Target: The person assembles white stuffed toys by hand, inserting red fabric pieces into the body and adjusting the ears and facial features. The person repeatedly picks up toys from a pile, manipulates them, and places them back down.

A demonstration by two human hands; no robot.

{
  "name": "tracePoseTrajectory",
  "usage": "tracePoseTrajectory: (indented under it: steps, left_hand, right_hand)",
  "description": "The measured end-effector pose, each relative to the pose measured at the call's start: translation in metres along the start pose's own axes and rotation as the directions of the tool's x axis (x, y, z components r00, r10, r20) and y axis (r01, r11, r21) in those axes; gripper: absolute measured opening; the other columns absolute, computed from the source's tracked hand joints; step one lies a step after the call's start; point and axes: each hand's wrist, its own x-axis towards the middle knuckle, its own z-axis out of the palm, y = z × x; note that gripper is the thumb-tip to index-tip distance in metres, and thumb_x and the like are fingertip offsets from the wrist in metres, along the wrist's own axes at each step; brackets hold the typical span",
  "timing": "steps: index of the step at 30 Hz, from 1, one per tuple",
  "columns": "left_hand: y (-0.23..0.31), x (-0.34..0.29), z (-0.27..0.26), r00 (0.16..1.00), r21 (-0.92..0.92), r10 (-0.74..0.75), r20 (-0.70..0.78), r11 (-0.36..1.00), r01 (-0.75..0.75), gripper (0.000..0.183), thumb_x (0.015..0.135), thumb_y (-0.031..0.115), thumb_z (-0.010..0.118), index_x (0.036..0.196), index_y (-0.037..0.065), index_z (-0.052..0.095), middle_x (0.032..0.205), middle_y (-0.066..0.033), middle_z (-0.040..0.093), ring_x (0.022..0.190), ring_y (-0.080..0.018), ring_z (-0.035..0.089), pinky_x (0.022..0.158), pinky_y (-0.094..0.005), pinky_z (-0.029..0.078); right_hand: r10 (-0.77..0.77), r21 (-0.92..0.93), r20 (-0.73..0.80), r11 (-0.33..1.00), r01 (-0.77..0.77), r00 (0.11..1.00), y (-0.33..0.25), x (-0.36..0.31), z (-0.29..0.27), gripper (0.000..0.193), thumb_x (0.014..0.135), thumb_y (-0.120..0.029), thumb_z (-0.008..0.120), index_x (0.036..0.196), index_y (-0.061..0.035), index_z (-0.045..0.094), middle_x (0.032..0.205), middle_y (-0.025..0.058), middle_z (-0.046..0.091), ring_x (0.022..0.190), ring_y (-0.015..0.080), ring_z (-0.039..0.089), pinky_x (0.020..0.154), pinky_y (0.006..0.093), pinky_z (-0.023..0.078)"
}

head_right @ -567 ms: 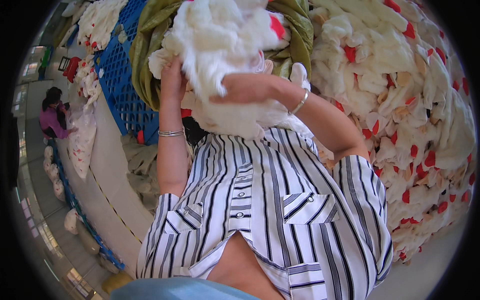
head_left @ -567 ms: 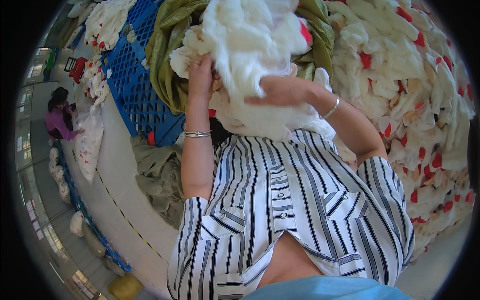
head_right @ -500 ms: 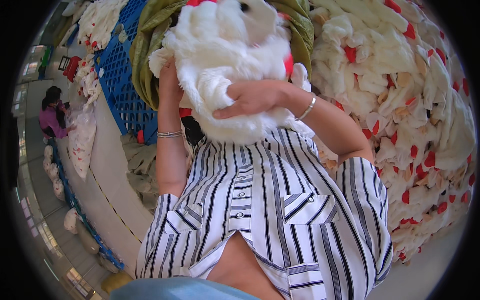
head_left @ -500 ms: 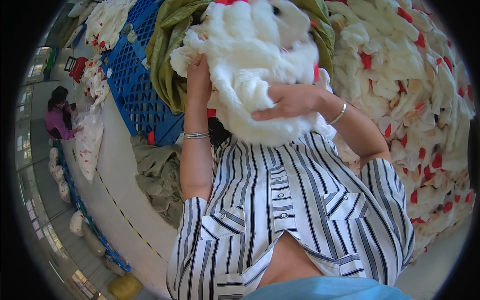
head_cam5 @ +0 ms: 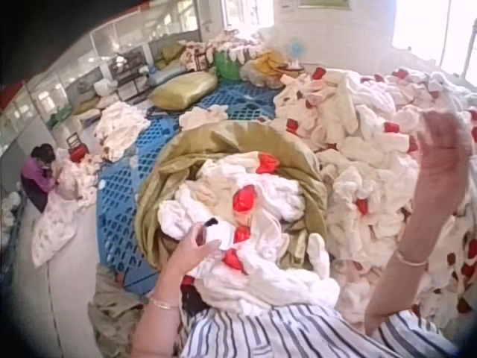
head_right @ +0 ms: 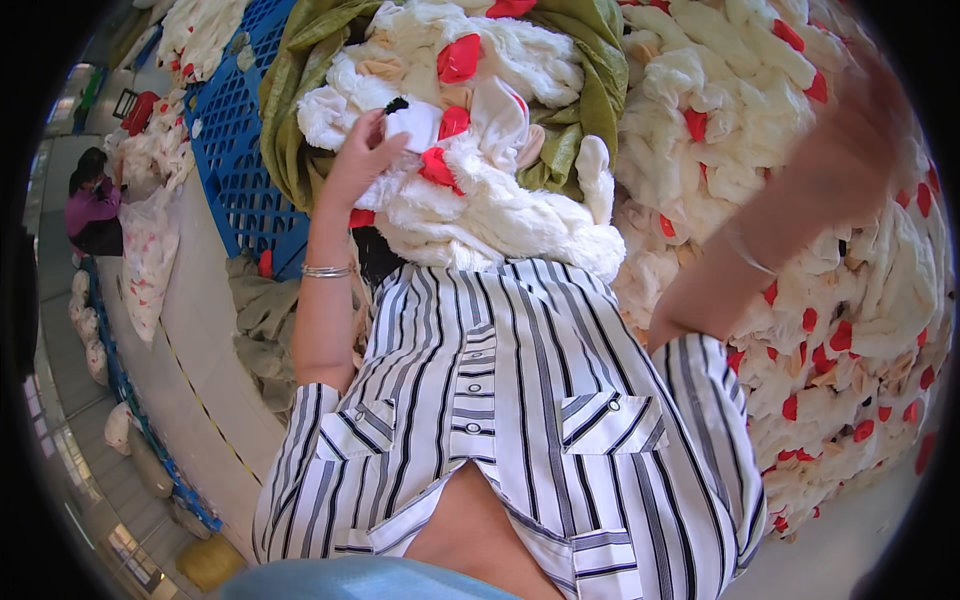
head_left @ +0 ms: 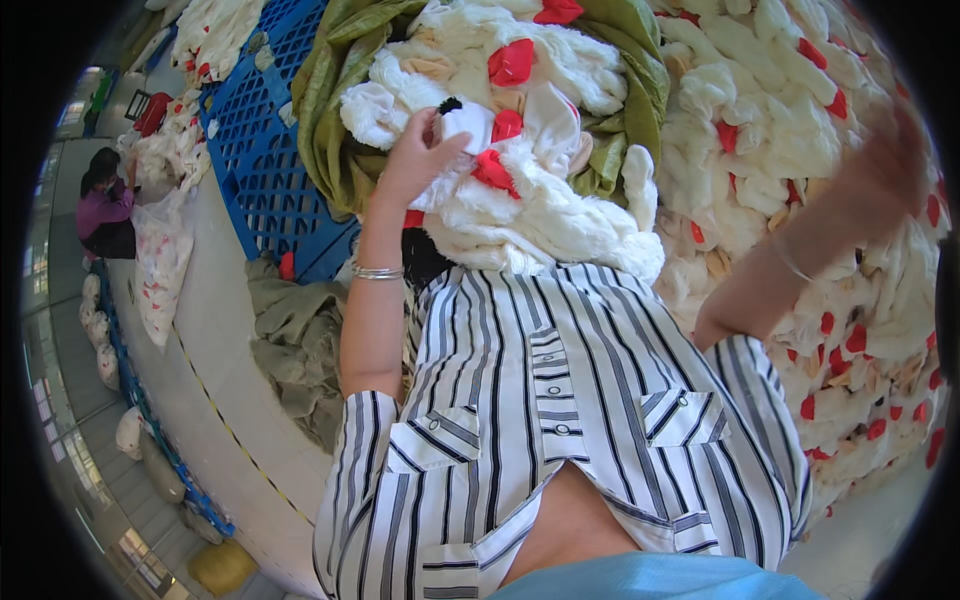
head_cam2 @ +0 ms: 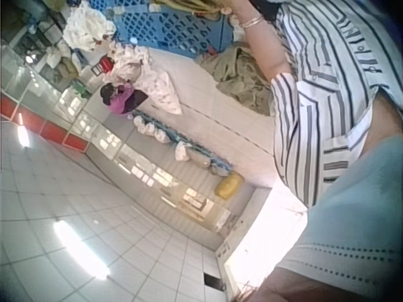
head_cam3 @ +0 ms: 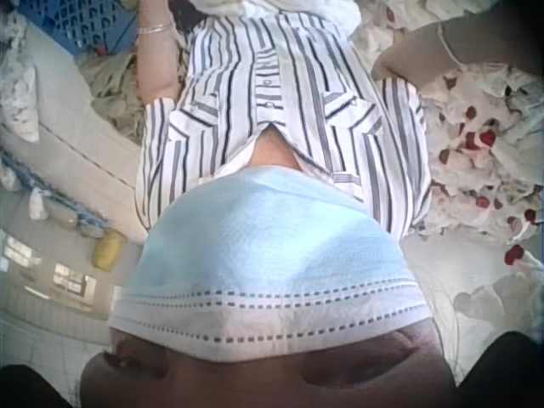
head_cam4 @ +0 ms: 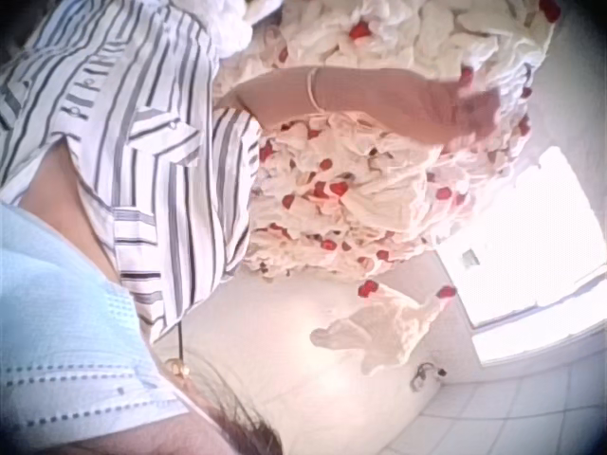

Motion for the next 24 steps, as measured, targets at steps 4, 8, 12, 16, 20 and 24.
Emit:
tracePoseTrajectory:
  steps: [4, 8, 12, 16, 20, 24]
  left_hand:
    - [-0.012, 0.004, 0.019, 0.956, 0.102, -0.291, 0.046, 0.953, 0.285, 0.045, 0.081, 0.013, 0.071, 0.119, -0.005, 0.054, 0.109, -0.0134, 0.065, 0.1, -0.0186, 0.064, 0.084, -0.0311, 0.052]
    - [-0.002, -0.019, 0.008, 0.998, 0.114, 0.044, -0.047, 0.993, -0.038, 0.046, 0.081, 0.008, 0.072, 0.123, 0.0, 0.055, 0.108, -0.0071, 0.066, 0.094, -0.0128, 0.062, 0.082, -0.0291, 0.051]
    - [0.095, -0.056, 0.005, 0.978, -0.046, 0.109, 0.18, 0.994, -0.102, 0.044, 0.082, 0.006, 0.071, 0.123, 0.001, 0.056, 0.106, -0.0049, 0.065, 0.091, -0.0099, 0.059, 0.081, -0.0267, 0.05]
    - [0.138, -0.076, 0.007, 0.83, -0.061, 0.283, 0.481, 0.955, -0.29, 0.038, 0.079, 0.0, 0.071, 0.116, 0.0, 0.059, 0.103, -0.0058, 0.065, 0.092, -0.0103, 0.059, 0.081, -0.0253, 0.048]
    - [0.139, -0.076, 0.012, 0.728, -0.095, 0.45, 0.518, 0.876, -0.473, 0.029, 0.08, 0.003, 0.072, 0.107, 0.001, 0.063, 0.097, -0.0055, 0.066, 0.085, -0.0097, 0.059, 0.074, -0.0239, 0.048]
    - [0.143, -0.079, 0.002, 0.773, -0.121, 0.453, 0.445, 0.885, -0.449, 0.018, 0.084, 0.002, 0.069, 0.101, 0.002, 0.063, 0.084, -0.0012, 0.065, 0.072, -0.0039, 0.058, 0.062, -0.0192, 0.046]
  right_hand:
    - [0.602, -0.246, 0.549, 0.779, -0.576, 0.58, 0.068, -0.133, 0.064, 0.021, 0.095, -0.009, 0.05, 0.103, 0.0008, 0.067, 0.098, 0.0063, 0.07, 0.088, 0.0167, 0.066, 0.079, 0.0291, 0.051]
    - [0.553, -0.259, 0.756, 0.744, -0.616, 0.35, 0.054, -0.189, 0.098, 0.016, 0.095, -0.009, 0.057, 0.101, 0.0032, 0.066, 0.085, 0.0059, 0.069, 0.083, 0.0128, 0.066, 0.078, 0.0277, 0.052]
    - [0.646, -0.196, 0.61, 0.684, -0.703, 0.459, 0.068, -0.181, 0.095, 0.017, 0.096, -0.01, 0.057, 0.098, 0.0053, 0.064, 0.085, 0.0044, 0.068, 0.082, 0.0107, 0.063, 0.076, 0.0252, 0.051]
    - [0.568, -0.118, 0.624, 0.747, -0.654, 0.537, 0.055, -0.162, 0.102, 0.019, 0.096, -0.012, 0.058, 0.105, 0.0039, 0.062, 0.093, 0.004, 0.067, 0.086, 0.009, 0.061, 0.08, 0.0239, 0.049]
    - [0.453, -0.099, 0.882, 0.45, -0.887, 0.131, 0.029, -0.171, 0.105, 0.032, 0.095, -0.021, 0.06, 0.118, 0.0014, 0.059, 0.114, 0.0087, 0.062, 0.105, 0.0146, 0.059, 0.091, 0.029, 0.046]
    - [0.26, -0.11, 0.965, 0.523, -0.845, 0.036, 0.024, -0.178, 0.108, 0.061, 0.092, -0.049, 0.059, 0.124, 0.0034, 0.056, 0.117, 0.0118, 0.061, 0.109, 0.0196, 0.057, 0.096, 0.0324, 0.044]
